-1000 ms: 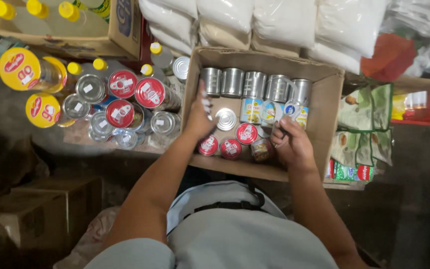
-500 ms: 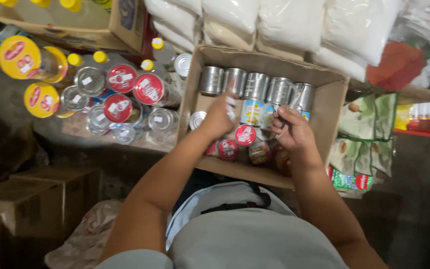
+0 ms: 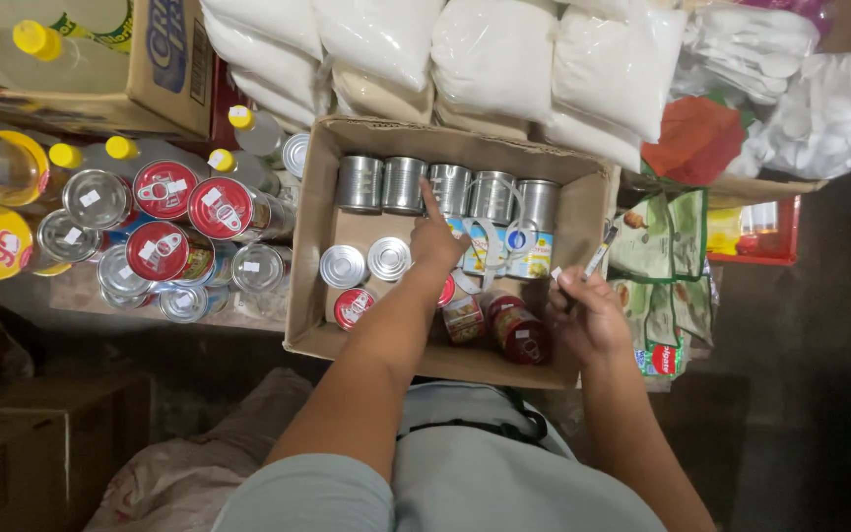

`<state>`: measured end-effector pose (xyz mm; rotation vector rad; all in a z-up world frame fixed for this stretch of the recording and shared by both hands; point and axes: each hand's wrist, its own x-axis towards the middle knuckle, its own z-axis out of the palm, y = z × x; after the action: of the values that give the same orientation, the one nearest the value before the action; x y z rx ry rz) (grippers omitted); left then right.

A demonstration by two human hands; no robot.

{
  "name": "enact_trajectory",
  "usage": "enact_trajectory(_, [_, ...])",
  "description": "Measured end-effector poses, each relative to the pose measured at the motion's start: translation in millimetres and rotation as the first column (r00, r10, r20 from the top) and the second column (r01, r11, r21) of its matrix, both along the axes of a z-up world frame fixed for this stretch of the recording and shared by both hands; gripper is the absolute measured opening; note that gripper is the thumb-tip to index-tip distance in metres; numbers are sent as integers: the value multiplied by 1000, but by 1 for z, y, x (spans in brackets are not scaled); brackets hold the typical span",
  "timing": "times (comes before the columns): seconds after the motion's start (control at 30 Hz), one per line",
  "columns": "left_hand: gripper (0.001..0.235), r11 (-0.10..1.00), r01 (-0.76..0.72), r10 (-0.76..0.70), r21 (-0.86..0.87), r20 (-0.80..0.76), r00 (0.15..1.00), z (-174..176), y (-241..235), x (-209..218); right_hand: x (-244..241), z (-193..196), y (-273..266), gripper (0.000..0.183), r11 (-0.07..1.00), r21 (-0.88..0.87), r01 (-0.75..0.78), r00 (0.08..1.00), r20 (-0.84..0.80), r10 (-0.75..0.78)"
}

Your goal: Labeling the tops of canned goods with price or date stickers and writing on them with a marker.

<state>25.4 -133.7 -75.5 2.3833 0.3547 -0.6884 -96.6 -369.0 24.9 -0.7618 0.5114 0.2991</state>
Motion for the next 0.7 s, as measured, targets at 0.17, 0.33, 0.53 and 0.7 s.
enact_trajectory(0.17, [153, 989, -110, 116, -98, 63, 991, 17, 8, -13, 4, 17, 6, 6, 1000, -26, -14, 999, 28, 14])
enact_trajectory(0.33, [153, 963, -145, 194, -229, 212, 958, 52, 28, -45, 19, 22, 30, 4, 997, -52, -48, 994, 94, 53])
enact_trajectory(0.53, [139, 793, 100, 291, -601, 518, 805, 113, 71, -93, 37, 42, 92, 13, 878, -467, -106, 974, 130, 187])
enact_trajectory(0.7, [135, 888, 279, 141, -366, 793, 593, 161, 110, -105, 46, 87, 152, 10, 703, -689, -174, 853, 252, 458])
